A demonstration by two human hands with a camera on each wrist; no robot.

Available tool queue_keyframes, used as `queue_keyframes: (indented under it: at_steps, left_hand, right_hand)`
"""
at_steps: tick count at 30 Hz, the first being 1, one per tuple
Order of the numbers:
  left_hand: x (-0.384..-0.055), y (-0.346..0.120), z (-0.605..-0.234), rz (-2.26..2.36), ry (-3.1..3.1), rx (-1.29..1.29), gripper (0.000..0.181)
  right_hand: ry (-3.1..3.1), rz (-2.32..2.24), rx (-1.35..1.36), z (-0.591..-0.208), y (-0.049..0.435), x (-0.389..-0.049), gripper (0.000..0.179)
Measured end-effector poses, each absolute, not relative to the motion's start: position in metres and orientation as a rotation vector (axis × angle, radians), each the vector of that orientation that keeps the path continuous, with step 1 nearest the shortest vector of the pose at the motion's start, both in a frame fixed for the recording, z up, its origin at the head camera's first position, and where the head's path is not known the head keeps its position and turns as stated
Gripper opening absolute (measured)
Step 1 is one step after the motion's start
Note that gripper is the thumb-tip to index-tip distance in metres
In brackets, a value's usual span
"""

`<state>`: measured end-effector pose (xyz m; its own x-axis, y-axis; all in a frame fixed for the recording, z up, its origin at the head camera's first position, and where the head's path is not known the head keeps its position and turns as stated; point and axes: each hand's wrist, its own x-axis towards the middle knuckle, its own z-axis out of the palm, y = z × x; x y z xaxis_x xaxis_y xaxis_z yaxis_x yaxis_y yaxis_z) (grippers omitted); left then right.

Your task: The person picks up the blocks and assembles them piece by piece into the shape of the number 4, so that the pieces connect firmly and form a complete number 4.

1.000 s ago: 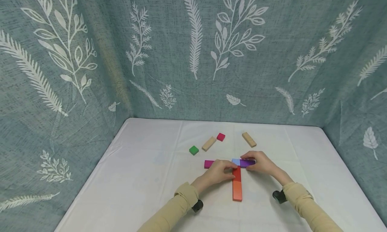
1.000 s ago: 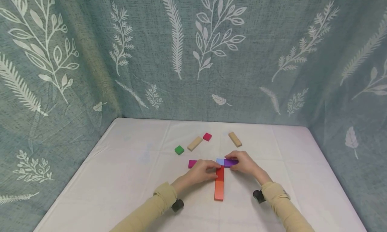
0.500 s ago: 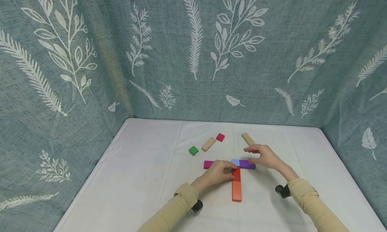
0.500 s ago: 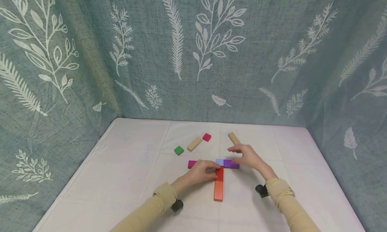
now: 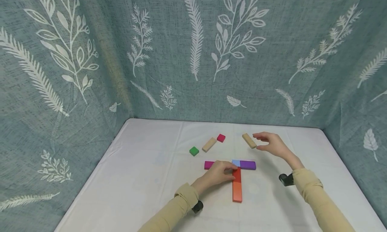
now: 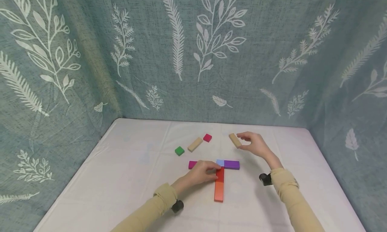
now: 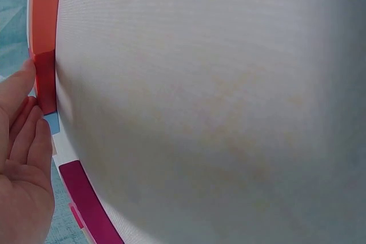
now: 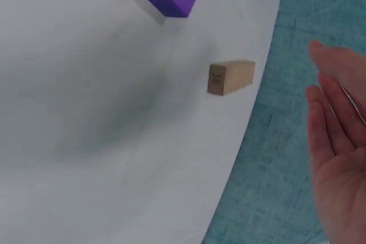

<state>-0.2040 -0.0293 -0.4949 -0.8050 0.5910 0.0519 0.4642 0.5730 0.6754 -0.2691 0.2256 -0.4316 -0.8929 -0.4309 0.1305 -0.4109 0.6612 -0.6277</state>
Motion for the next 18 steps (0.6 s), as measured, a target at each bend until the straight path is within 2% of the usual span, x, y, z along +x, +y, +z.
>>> queue_keyframes:
  at_steps: [18]
  left_hand:
    - [-0.201,-0.032,-0.495,1.068,2.617,0.876,0.035]
  right_hand:
    - [2.909,-1.035,-0.536,-0.440,0.234,-0.297,0.044]
